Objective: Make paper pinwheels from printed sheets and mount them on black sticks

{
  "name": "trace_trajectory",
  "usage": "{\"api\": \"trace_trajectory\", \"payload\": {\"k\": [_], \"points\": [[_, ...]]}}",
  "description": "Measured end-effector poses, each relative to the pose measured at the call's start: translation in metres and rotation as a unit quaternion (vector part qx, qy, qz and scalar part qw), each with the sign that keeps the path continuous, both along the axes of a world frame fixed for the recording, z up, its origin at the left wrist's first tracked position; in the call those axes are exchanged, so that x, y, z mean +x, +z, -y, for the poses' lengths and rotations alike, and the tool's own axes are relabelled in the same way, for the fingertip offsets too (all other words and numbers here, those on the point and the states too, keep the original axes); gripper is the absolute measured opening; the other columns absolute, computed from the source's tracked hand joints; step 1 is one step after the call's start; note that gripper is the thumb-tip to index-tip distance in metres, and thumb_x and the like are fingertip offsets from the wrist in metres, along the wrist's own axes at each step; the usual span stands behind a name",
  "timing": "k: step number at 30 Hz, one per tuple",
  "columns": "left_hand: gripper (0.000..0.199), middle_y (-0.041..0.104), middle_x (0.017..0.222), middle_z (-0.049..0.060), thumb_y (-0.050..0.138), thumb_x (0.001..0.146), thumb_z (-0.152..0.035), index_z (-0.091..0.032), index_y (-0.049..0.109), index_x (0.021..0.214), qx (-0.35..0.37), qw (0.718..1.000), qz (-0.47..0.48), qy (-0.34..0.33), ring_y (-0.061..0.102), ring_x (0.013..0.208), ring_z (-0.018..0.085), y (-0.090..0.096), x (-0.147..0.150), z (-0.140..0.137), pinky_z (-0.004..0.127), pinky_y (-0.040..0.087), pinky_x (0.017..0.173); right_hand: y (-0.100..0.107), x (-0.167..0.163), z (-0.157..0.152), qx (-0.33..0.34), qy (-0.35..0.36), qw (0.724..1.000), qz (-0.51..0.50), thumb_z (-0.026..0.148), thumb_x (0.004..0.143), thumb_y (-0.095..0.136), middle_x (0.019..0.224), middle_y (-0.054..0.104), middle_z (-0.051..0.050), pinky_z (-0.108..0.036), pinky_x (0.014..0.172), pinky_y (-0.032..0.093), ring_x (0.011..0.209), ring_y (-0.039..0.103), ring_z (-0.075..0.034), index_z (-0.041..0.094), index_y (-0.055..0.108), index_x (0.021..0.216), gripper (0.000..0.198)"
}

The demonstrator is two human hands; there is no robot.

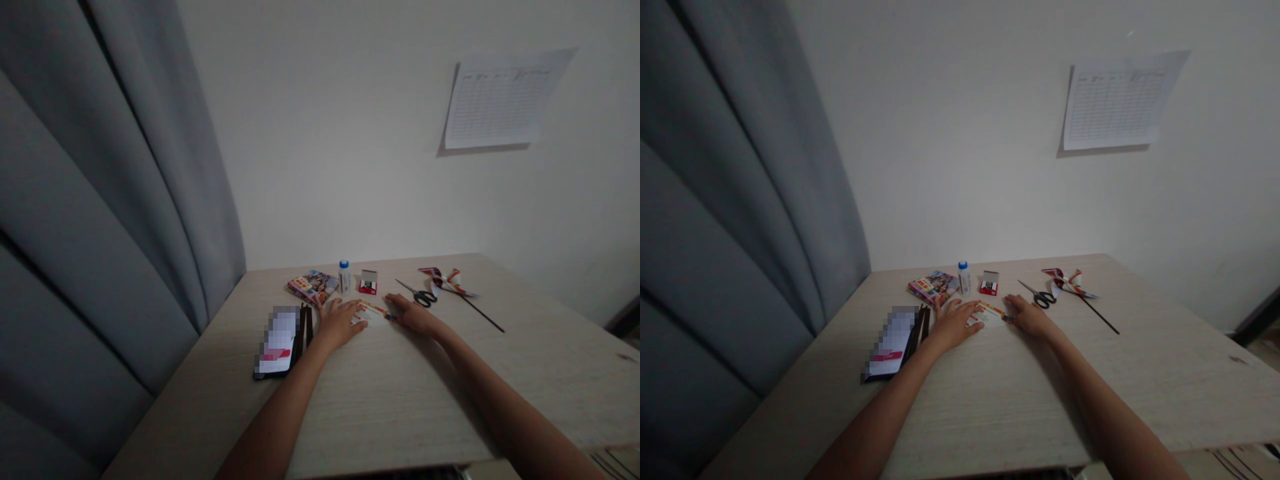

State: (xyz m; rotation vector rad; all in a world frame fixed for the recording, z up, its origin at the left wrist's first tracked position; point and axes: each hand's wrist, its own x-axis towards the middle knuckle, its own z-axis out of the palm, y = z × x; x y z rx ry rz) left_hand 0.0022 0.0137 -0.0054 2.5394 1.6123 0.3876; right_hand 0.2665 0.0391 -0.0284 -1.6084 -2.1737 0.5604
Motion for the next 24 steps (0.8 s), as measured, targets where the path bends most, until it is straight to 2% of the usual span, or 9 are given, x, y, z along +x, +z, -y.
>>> {"api": "trace_trajectory", "payload": {"k": [4,10,17,24], "points": [[0.058,0.05,0.149,-0.003,0.047,0.09,-0.064,-0.042,0.044,0.143,0.009,1.0,0.002,0.0,0.034,0.141,0.036,-0.001,0.0,0.0,0.074,-0.008,0.111,-0.002,0.006,-0.006,-0.035,0.02,0.999,-0.006,0.009,0.069,0.052,0.156,0.038,-0.01,-0.041,0.12,0.025,0.146,0.031,-0.025,0.017,0.043,0.147,0.08],[0.058,0.049,0.15,-0.002,0.043,0.091,-0.066,-0.042,0.044,0.144,0.017,1.0,-0.024,0.005,0.034,0.141,0.036,-0.002,0.001,0.0,0.072,-0.002,0.114,-0.005,0.014,-0.011,-0.027,0.049,0.998,-0.005,0.008,0.068,0.047,0.159,0.031,-0.012,-0.041,0.12,0.024,0.148,0.026,-0.025,0.013,0.044,0.146,0.079],[0.058,0.048,0.15,-0.003,0.045,0.091,-0.065,-0.041,0.044,0.144,0.011,1.0,-0.011,0.005,0.033,0.141,0.036,-0.003,0.001,0.0,0.073,-0.004,0.113,-0.009,0.019,-0.016,-0.029,0.056,0.997,-0.033,0.011,0.063,0.049,0.158,0.034,-0.01,-0.042,0.121,0.025,0.148,0.026,-0.027,0.015,0.049,0.143,0.079],[0.057,0.047,0.151,-0.003,0.044,0.091,-0.066,-0.041,0.046,0.142,0.006,1.0,-0.022,0.003,0.034,0.14,0.036,0.001,0.001,0.001,0.072,-0.002,0.114,-0.003,0.018,-0.009,-0.03,0.015,0.997,-0.068,0.01,0.064,0.043,0.154,0.041,-0.01,-0.04,0.121,0.025,0.145,0.034,-0.024,0.013,0.053,0.14,0.076]]}}
